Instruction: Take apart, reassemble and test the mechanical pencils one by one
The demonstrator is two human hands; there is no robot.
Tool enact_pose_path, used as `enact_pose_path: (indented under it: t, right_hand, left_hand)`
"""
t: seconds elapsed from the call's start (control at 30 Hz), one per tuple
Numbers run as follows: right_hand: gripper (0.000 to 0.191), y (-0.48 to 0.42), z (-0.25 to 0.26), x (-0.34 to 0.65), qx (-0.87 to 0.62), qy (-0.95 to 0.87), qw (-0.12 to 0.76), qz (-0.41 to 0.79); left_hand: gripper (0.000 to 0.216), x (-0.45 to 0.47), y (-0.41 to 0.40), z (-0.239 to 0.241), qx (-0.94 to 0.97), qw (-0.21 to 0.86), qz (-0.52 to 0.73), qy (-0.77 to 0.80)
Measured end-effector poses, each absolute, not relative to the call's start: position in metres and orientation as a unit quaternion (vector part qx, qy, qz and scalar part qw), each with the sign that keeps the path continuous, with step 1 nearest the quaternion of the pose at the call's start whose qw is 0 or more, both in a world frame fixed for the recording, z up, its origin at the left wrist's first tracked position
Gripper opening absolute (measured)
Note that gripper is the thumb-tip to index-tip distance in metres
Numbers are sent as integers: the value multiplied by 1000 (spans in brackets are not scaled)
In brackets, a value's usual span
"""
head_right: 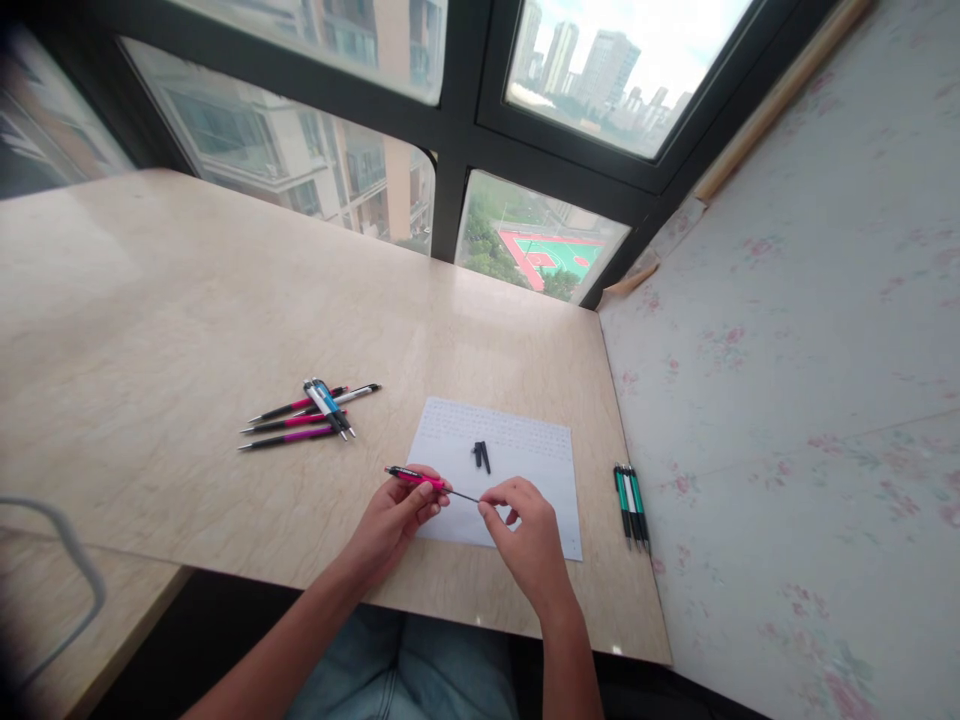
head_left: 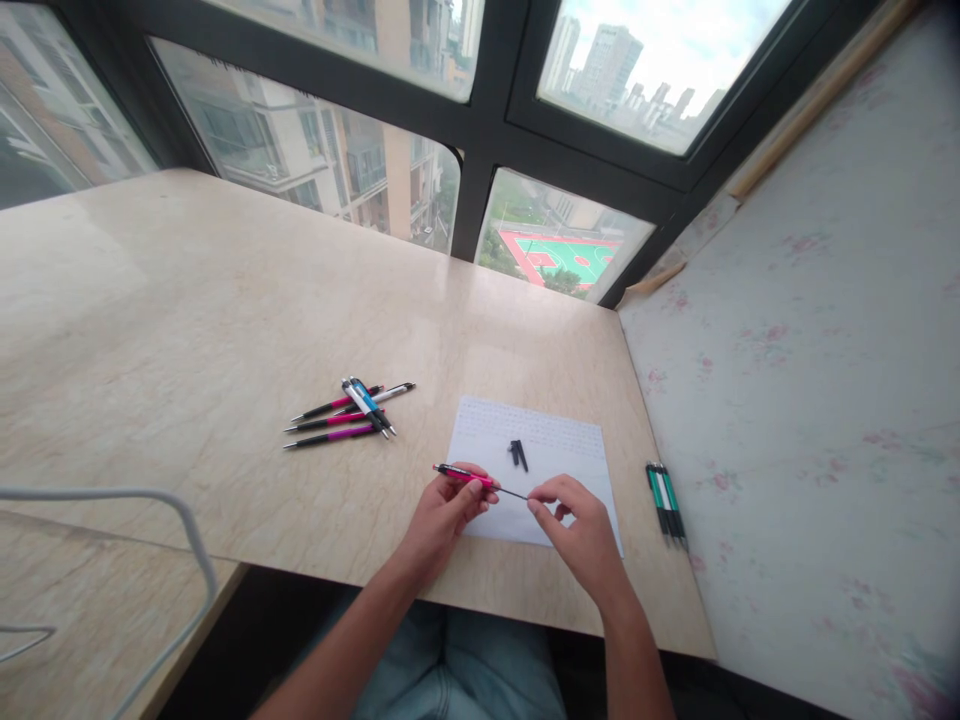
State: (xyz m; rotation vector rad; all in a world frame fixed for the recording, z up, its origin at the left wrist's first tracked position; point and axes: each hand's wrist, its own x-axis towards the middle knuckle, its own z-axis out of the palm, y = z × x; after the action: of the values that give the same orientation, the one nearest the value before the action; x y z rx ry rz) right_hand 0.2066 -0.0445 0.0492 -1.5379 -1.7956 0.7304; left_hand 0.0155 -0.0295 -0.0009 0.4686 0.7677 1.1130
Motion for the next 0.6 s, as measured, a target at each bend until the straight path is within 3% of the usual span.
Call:
enact_pose_path:
  t: [0.17,0.4,0.6]
  right_hand:
    - [14,-45,46,217,-596,-680,321,283]
    - [23,-16,9,226,-733,-552,325,229]
    - [30,-2,1,211,-726,-559,327,231]
  left_hand:
    - [18,15,-28,-5,200,738,536,358]
    - [23,14,-25,-1,173,726,558,362]
    - [24,15,-26,2,177,725,553,371]
